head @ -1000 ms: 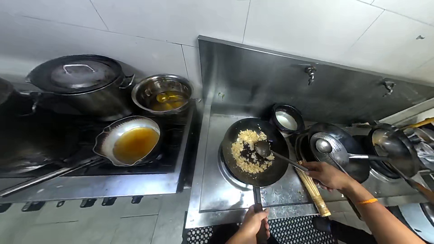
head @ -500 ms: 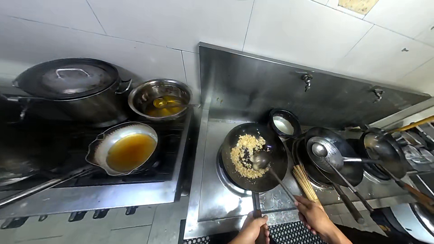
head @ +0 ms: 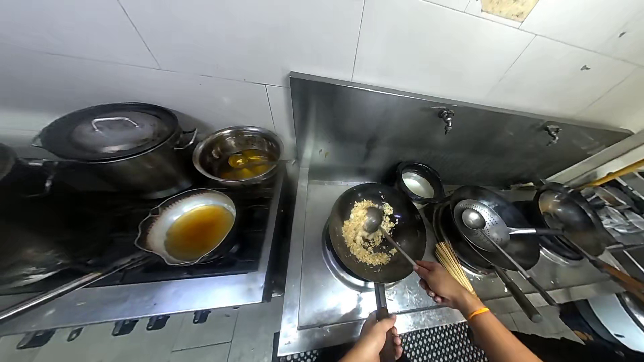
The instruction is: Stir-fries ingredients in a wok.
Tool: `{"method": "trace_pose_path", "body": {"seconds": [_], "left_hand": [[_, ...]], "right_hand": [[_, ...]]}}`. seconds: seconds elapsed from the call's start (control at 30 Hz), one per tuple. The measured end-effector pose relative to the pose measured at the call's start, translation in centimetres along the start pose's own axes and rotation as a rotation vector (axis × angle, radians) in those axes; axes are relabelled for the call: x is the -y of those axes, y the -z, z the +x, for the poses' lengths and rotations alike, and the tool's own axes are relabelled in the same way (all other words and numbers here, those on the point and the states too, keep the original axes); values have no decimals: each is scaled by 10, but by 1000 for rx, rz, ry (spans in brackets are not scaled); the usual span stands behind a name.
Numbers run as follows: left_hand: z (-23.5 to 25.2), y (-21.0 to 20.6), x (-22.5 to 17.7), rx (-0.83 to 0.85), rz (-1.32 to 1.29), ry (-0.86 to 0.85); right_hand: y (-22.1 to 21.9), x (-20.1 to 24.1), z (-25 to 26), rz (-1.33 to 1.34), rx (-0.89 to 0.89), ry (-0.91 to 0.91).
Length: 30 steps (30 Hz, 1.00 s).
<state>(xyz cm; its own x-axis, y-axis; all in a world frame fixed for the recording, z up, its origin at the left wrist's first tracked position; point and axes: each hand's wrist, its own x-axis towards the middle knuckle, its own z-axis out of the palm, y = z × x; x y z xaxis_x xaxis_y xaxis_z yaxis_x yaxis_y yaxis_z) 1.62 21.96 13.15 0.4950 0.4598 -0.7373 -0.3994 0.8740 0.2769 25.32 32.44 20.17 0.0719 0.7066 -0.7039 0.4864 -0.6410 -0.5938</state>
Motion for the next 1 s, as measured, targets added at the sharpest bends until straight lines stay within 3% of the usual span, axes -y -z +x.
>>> {"method": "trace_pose_path", "body": {"seconds": [0.1,0.2,0.33,0.43,0.57,0.63,0.7,0.77,0.83,0.9,1.0], "left_hand": [[0,2,-1,22,3,2],[-2,-1,2,-10,-7,8],[2,2,2,-15,6,-8],[-2,1,1,-39,17,-10],[-6,1,-2,-19,11,-2],[-7,3,-2,-2,10,10],[-5,-3,-1,-24,-11,10],[-10,-28,3,-72,-46,23],[-21,-63,6,-89,-74,29],[-29,-80,7,-96,-83,13],[-24,-51,10,-58,-75,1]], "right_hand": [[7,20,-32,-75,59,51],[-8,3,-24,18,102,23],[-38,-5,3,71,-141,108],[-41,-15,17,179,-129,96],[15,14,-3,-233,97,-15],[53,43,-29,-636,33,43],[68,72,-50,-976,-157,49],[49,83,-53,-1065,-323,18],[17,73,-34,-1011,-370,88],[3,56,-20,-943,-278,220],[28,70,-66,-1076,-175,219]]}}
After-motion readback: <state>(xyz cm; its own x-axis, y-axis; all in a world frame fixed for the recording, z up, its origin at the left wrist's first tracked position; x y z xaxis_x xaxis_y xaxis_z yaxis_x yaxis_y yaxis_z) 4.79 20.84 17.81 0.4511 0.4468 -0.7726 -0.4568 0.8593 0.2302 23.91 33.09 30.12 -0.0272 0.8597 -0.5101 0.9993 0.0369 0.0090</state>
